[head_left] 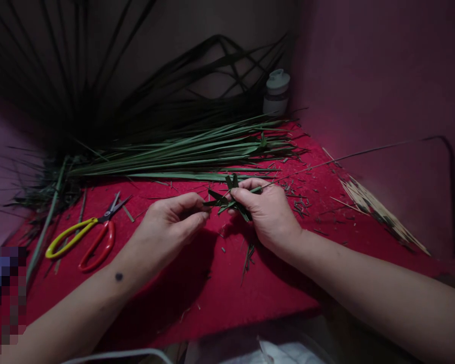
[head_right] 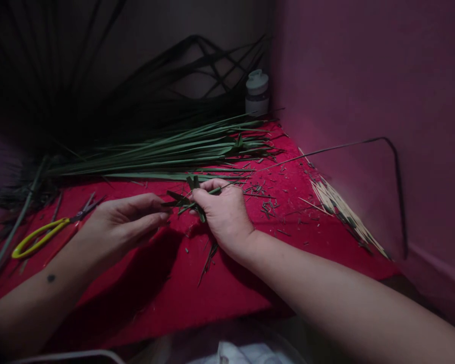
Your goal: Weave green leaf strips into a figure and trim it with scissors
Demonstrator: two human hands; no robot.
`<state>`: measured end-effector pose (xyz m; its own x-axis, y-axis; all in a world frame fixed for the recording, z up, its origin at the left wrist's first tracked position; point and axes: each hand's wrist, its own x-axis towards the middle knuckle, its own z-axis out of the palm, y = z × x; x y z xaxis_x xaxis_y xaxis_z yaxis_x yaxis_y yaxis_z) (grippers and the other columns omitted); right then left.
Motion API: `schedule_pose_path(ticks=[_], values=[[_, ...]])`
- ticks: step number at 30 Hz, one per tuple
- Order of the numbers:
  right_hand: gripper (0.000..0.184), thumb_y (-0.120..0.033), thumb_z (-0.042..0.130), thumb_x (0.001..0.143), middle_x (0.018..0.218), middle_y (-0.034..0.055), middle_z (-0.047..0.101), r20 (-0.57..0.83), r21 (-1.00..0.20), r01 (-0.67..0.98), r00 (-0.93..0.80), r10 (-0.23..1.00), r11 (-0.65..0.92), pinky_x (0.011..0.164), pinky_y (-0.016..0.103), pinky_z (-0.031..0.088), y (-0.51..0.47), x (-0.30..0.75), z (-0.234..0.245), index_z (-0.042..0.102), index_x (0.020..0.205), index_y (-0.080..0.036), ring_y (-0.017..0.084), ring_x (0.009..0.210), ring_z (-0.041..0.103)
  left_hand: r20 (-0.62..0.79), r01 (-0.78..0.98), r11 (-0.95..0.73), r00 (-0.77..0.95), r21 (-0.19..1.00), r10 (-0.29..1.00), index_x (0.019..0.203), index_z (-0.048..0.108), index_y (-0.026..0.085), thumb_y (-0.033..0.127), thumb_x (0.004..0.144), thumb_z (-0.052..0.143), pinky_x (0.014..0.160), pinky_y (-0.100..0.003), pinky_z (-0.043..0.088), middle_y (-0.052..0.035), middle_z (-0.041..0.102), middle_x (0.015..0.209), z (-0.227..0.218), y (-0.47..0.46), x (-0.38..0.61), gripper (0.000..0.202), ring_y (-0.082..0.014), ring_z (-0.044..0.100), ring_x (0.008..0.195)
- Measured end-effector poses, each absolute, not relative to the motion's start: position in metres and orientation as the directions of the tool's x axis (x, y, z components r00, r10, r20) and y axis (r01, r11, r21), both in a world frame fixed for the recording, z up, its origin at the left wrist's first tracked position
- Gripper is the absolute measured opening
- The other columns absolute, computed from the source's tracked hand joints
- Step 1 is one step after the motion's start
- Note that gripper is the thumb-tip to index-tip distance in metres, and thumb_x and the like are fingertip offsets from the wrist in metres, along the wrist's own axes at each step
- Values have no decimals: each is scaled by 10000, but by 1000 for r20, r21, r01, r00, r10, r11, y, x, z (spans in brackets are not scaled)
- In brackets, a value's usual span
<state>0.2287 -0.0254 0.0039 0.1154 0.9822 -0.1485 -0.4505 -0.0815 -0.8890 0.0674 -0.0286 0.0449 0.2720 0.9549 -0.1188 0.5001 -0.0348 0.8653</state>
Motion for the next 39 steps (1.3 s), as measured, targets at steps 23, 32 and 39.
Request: schedule_pose_path(ticks=[23,32,39], values=[[61,-196,632,651,555,-58,516,3,-992,-125,204,979,29,481,206,331,-26,230,5,580,661,-166,66,493,416,-192,474,44,269,880,944,717,575,170,186,751,556,381,-154,290,66,447,502,46,-38,76,43,-52,362,413],[38,-185,583,691,528,-65,466,139,-990,23,181,974,137,486,215,344,-28,232,4,570,656,-186,72,474,393,-202,488,42,281,872,938,695,585,167,184,745,558,363,-153,269,63,431,477,48,-38,75,60,-55,359,405],[24,-188,581,692,540,-52,504,153,-988,43,179,972,147,485,221,342,-27,231,3,599,676,-189,83,487,428,-176,534,-4,285,845,942,754,645,169,227,752,578,355,-150,270,46,472,525,49,-33,69,89,-53,358,416]])
